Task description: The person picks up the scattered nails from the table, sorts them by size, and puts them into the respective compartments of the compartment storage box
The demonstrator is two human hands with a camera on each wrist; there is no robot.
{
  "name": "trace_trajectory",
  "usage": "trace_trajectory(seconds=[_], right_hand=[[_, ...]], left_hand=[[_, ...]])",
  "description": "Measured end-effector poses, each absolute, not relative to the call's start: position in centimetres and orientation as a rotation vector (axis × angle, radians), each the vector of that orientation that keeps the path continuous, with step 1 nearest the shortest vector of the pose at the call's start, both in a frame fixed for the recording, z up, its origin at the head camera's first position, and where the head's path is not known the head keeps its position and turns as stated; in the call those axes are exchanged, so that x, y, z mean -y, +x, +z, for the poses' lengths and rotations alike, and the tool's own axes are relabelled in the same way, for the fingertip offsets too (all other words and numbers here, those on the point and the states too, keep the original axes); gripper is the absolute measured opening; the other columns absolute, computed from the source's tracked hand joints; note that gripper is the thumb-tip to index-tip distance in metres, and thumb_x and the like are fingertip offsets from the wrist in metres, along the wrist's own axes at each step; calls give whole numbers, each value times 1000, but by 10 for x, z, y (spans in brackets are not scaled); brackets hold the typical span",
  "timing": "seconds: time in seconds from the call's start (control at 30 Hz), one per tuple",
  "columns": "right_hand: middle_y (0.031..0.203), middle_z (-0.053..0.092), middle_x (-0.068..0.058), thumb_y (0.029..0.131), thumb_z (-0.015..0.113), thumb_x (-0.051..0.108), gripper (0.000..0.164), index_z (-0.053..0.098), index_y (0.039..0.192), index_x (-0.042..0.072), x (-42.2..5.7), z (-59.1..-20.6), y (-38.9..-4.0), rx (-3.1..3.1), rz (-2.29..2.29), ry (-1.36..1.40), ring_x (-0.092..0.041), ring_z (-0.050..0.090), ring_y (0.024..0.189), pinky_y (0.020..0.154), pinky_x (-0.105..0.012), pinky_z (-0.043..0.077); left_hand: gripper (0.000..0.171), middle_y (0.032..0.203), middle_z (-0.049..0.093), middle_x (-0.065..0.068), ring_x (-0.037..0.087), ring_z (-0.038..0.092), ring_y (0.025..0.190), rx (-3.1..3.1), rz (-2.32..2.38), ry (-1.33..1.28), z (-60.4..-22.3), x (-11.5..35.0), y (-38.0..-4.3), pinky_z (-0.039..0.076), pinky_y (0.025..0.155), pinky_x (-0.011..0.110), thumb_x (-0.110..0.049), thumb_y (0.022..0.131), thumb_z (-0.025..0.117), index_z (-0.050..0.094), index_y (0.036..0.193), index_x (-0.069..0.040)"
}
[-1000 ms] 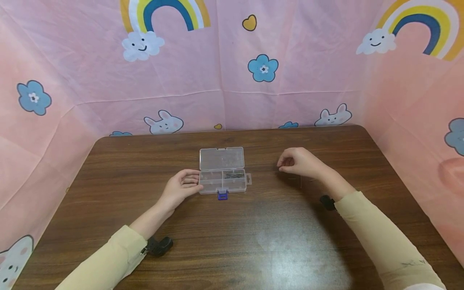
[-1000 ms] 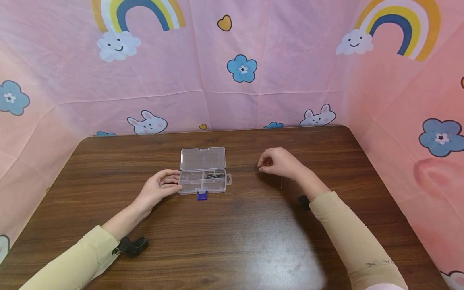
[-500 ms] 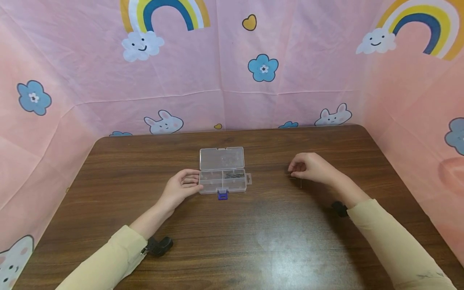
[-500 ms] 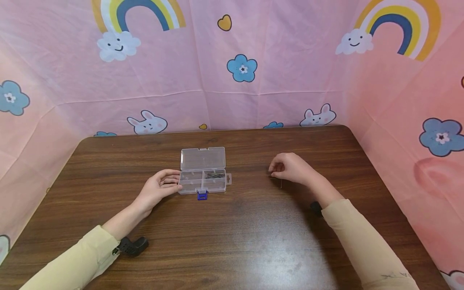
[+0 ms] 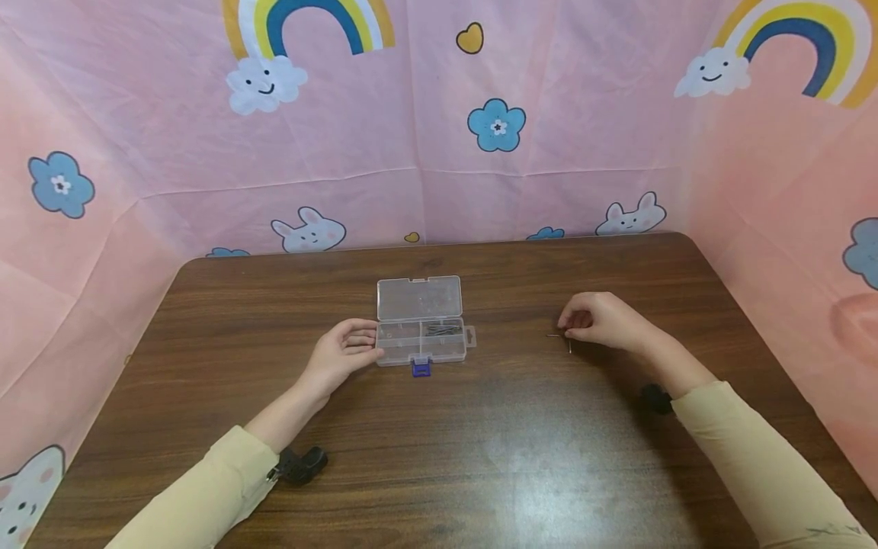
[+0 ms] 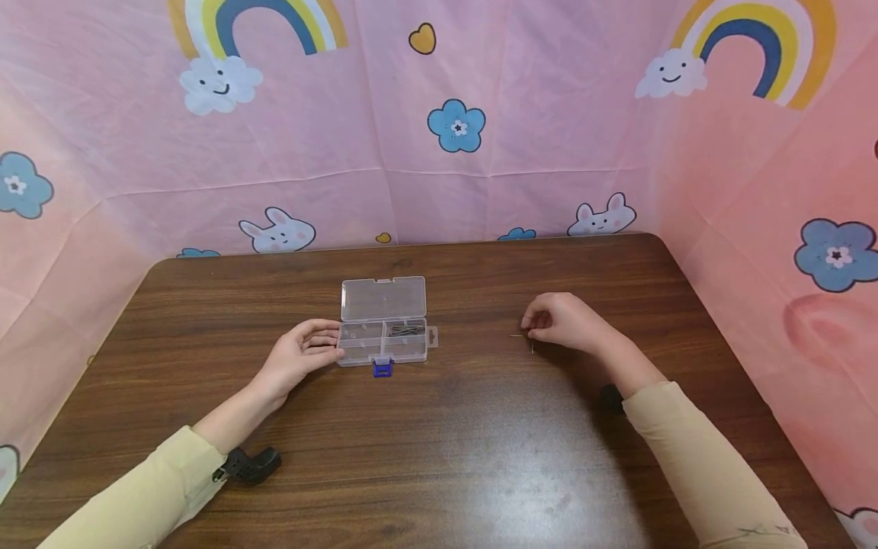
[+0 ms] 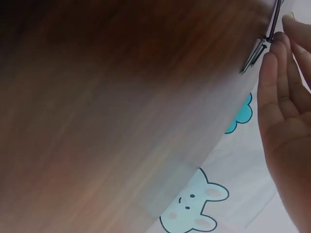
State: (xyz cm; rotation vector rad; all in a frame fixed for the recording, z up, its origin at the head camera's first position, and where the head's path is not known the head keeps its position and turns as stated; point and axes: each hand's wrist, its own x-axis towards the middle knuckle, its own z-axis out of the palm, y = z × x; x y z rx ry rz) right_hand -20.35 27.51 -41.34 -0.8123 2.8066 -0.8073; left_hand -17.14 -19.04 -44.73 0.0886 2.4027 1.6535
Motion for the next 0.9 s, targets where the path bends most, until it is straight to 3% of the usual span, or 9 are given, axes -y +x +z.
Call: trace_trajectory(seconds=[0.6, 0.9], right_hand=[[98, 75, -4, 86, 77, -13, 24, 79, 98, 7, -280, -414, -200, -2755, -839, -837, -18, 69, 87, 77, -34, 64], [93, 75, -1, 87, 80, -10, 20, 79, 92, 10, -279, -417, -201, -2792, -808, -884, -10, 65, 81, 72, -27, 61]], left_hand=[[52, 138, 63, 27, 35, 65, 126, -2410, 1668, 109, -450, 191, -173, 54, 93, 9, -9, 97, 77, 57, 143, 3], [52, 138, 64, 25, 33, 66, 125, -2419, 1655, 101, -449, 191, -172, 55, 93, 10, -10, 97, 78, 57, 143, 2]])
